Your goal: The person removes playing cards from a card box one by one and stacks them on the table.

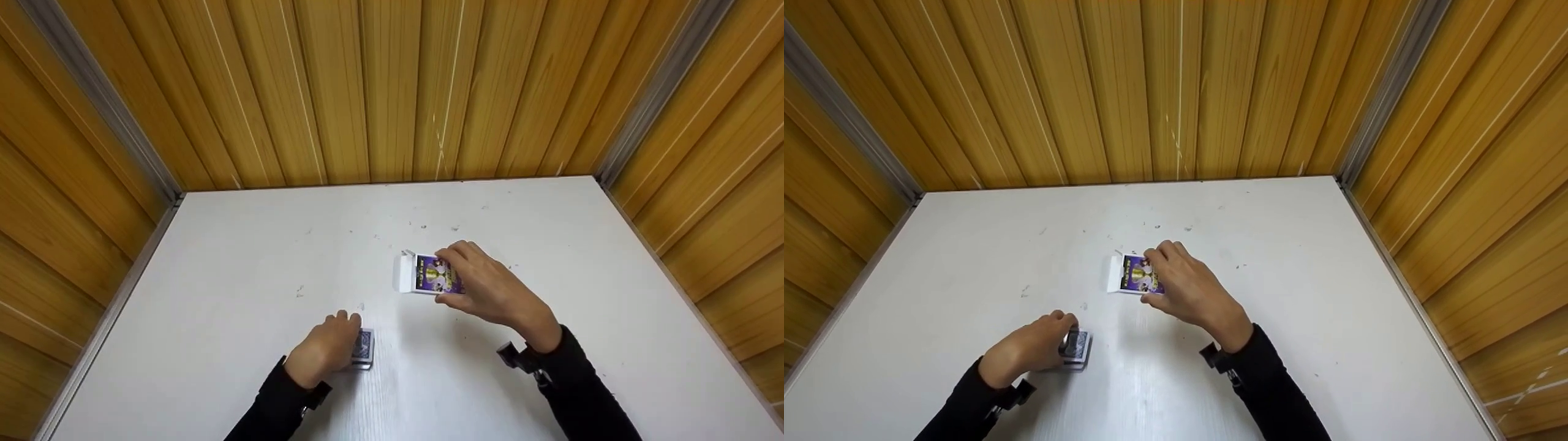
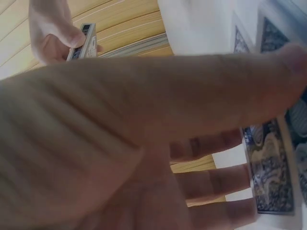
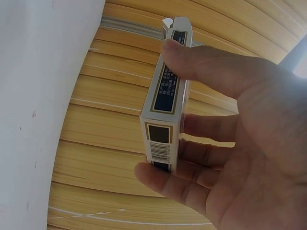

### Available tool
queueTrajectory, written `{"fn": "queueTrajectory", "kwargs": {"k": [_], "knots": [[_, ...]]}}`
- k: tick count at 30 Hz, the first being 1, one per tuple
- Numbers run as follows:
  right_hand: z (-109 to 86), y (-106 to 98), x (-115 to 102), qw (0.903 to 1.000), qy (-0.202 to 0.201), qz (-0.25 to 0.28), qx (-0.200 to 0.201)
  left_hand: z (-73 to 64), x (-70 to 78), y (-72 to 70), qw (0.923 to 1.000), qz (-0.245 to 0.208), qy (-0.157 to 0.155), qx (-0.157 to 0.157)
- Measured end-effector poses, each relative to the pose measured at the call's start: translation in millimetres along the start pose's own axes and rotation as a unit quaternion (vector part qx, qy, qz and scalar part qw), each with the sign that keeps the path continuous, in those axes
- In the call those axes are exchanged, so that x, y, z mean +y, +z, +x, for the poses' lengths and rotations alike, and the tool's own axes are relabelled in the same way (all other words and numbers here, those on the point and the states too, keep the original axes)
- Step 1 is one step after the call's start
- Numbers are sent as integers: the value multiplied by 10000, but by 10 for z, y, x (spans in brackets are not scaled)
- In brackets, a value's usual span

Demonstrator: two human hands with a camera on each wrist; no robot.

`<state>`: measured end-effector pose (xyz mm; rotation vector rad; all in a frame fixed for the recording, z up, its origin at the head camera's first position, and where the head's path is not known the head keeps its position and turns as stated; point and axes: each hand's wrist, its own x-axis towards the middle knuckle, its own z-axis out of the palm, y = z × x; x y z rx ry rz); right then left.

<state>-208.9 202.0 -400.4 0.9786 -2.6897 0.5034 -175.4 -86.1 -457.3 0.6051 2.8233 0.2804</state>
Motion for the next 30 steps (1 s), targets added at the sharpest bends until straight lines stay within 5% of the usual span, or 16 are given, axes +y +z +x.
{"fn": "queueTrajectory", "kwargs": {"k": [9,30], "knots": [[7,5,1,10000,25,-1,-50,28,23,58,9991,417,-123,30],[9,34,-8,10000,37,17,-89,49,72,118,9979,579,-181,-229]]}}
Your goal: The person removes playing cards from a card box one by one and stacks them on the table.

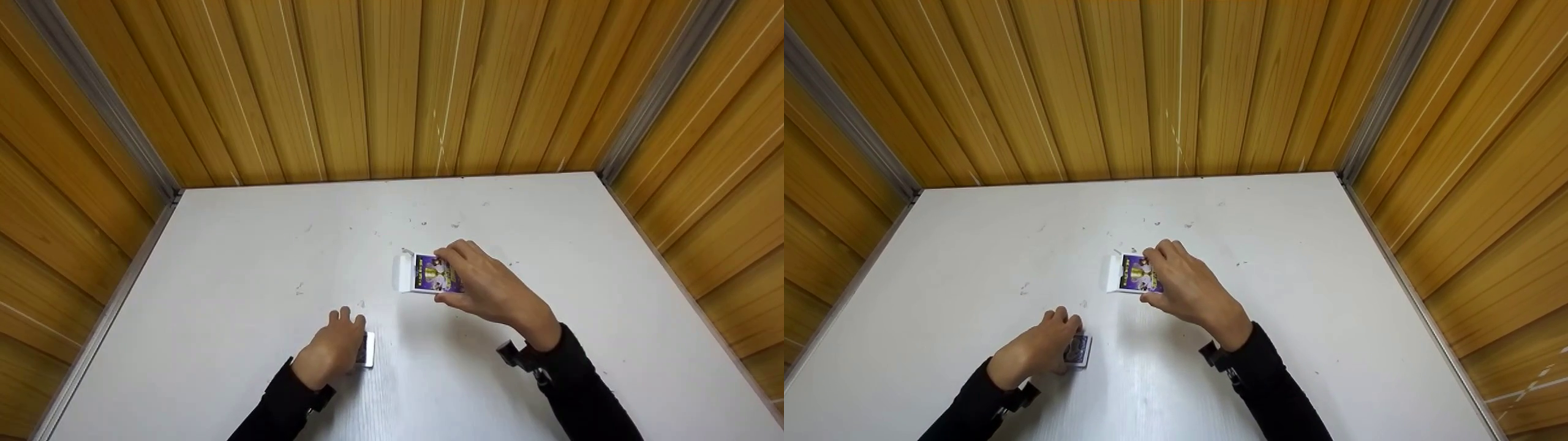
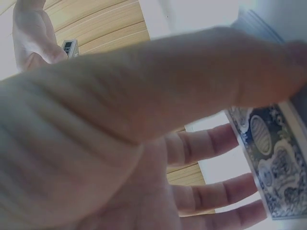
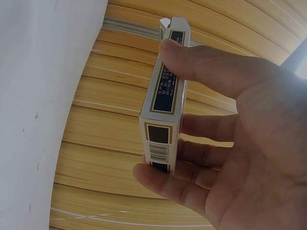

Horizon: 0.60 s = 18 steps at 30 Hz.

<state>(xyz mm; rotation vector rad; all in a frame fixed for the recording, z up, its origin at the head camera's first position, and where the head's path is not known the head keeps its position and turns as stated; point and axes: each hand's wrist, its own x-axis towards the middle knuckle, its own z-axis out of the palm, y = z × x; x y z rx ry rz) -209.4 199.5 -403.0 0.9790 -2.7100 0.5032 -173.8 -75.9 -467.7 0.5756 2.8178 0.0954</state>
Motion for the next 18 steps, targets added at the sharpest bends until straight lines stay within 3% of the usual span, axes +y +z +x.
{"fn": "queueTrajectory", "kwargs": {"k": [11,15,18], "knots": [[33,29,10,9999,-11,30,-95,-6,-20,-7,10000,-37,2,-61],[47,43,6,9999,-7,85,-145,-33,-75,-80,9984,-562,103,-28],[58,56,7,9998,-23,98,-154,-54,-139,-172,9931,-1082,342,292]]}}
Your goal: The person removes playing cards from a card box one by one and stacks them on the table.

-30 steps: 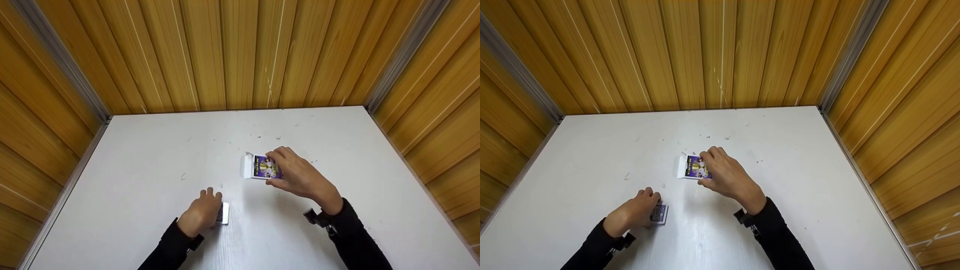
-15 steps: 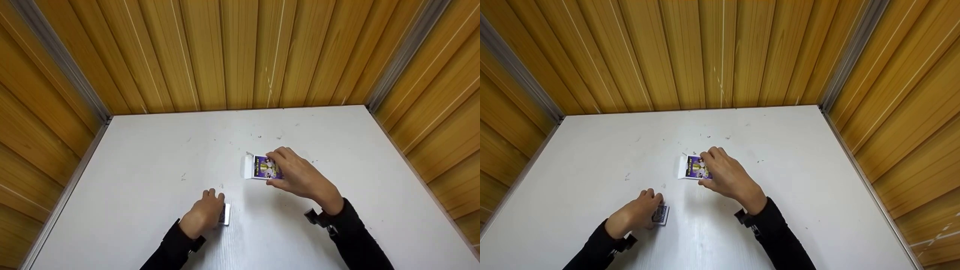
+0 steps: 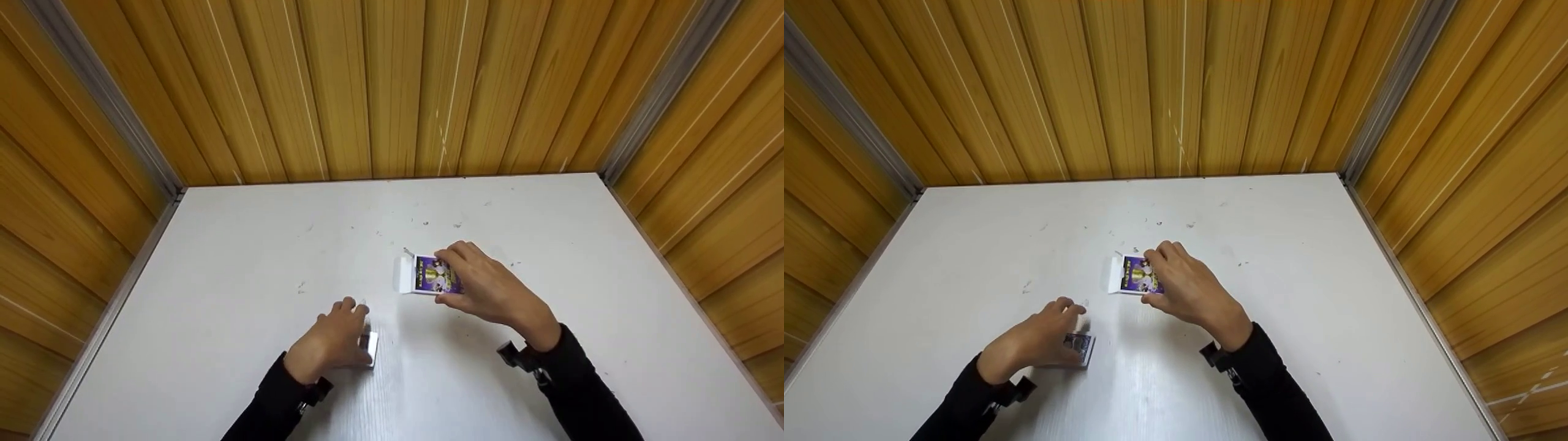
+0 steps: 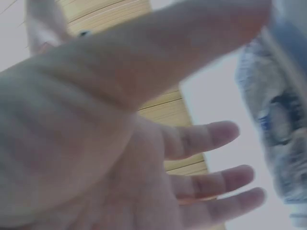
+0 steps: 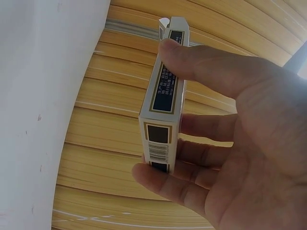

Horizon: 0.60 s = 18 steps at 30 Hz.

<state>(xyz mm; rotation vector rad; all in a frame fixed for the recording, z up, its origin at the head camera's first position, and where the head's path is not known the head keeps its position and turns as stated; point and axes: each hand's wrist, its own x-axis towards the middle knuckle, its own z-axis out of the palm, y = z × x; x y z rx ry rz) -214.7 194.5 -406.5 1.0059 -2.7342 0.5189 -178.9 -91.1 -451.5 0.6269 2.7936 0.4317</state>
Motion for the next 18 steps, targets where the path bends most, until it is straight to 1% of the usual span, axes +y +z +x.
{"fn": "queueTrajectory", "kwargs": {"k": [2,3,5,7,9,10,12,14,15,17,18], "knots": [[0,8,1,10000,-22,-12,4,-8,-15,-77,9986,-313,238,359],[-2,13,1,10000,-37,-18,3,-10,-12,-116,9965,-452,361,599],[-6,23,0,10000,-83,-45,13,-10,9,-177,9883,-827,598,1137],[-14,33,-3,9999,-134,-62,35,3,54,-219,9742,-1166,866,1728],[-24,46,-10,9997,-208,-50,69,25,115,-243,9558,-1553,1115,2234],[-29,52,-15,9996,-252,-47,97,41,149,-248,9463,-1771,1214,2419],[-39,66,-28,9994,-329,-21,144,71,216,-248,9287,-2179,1354,2679],[-48,80,-49,9991,-399,-5,167,100,274,-238,9146,-2532,1424,2813],[-52,89,-60,9989,-427,-7,183,117,295,-227,9089,-2682,1456,2843],[-58,104,-86,9988,-463,-15,183,147,325,-204,9025,-2882,1455,2851],[-58,111,-99,9986,-487,-24,192,163,332,-189,9014,-2944,1440,2832]]}}
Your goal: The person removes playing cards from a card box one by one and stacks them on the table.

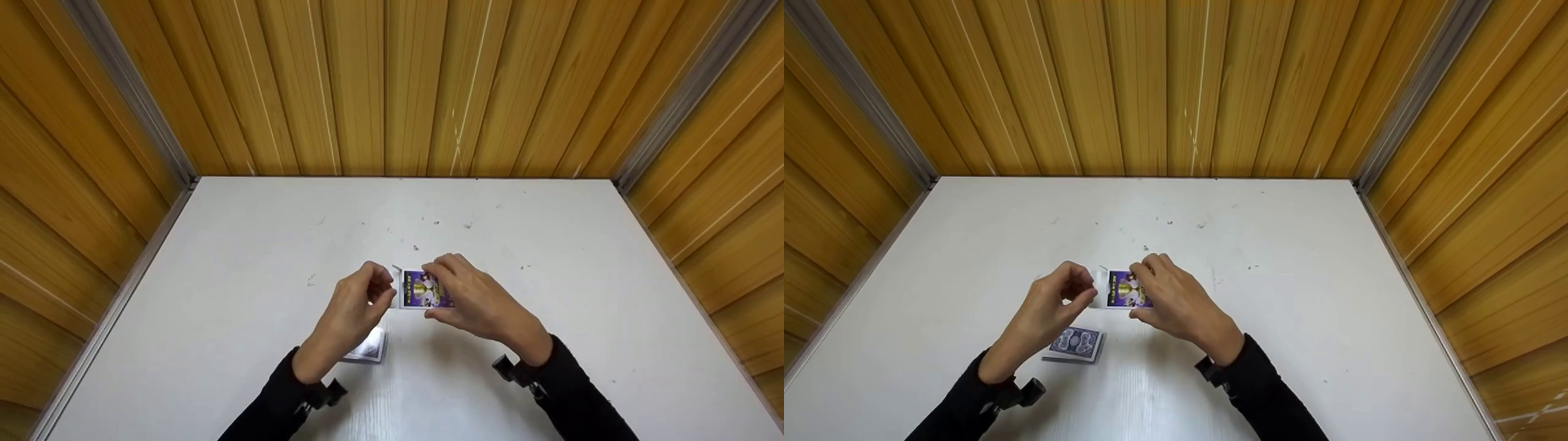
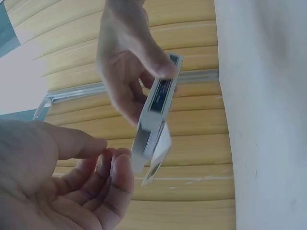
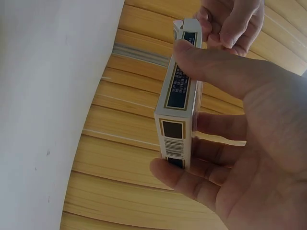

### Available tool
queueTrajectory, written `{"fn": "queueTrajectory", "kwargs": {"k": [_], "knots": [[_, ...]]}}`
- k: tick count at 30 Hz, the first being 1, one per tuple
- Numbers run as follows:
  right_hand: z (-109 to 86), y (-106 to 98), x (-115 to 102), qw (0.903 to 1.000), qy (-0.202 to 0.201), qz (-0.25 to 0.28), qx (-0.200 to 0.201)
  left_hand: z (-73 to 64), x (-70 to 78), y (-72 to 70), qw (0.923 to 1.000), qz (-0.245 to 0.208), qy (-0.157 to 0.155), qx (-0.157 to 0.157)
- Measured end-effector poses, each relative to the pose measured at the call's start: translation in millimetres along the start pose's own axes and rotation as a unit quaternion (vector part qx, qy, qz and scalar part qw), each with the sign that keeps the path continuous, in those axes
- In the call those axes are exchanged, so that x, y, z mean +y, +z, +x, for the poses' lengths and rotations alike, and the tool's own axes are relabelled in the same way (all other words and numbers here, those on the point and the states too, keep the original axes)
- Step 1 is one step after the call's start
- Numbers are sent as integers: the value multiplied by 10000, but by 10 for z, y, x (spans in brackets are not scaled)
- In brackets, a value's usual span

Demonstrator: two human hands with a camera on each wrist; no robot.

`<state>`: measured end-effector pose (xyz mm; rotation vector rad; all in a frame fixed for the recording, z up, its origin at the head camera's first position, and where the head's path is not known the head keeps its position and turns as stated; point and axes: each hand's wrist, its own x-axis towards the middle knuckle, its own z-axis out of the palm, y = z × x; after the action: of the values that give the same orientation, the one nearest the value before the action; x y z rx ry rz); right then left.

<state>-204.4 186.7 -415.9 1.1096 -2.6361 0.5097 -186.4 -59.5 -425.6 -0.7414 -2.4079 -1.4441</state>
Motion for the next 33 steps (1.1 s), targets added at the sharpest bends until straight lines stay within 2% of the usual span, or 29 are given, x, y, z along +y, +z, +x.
{"fn": "queueTrajectory", "kwargs": {"k": [7,14,23,29,33], "knots": [[20,32,-103,9999,-116,-34,76,-4,-51,25,9992,-97,-348,-182],[40,45,-137,9994,-286,-97,148,5,-75,-21,9942,-381,-898,-443],[50,62,-150,9991,-371,-118,165,17,-75,-63,9907,-480,-1218,-371],[67,69,-155,9993,-333,-105,116,-4,-91,-106,9827,-1017,-1451,-530],[72,69,-132,9992,-330,-127,169,3,-109,-130,9795,-1289,-1475,-468]]}}
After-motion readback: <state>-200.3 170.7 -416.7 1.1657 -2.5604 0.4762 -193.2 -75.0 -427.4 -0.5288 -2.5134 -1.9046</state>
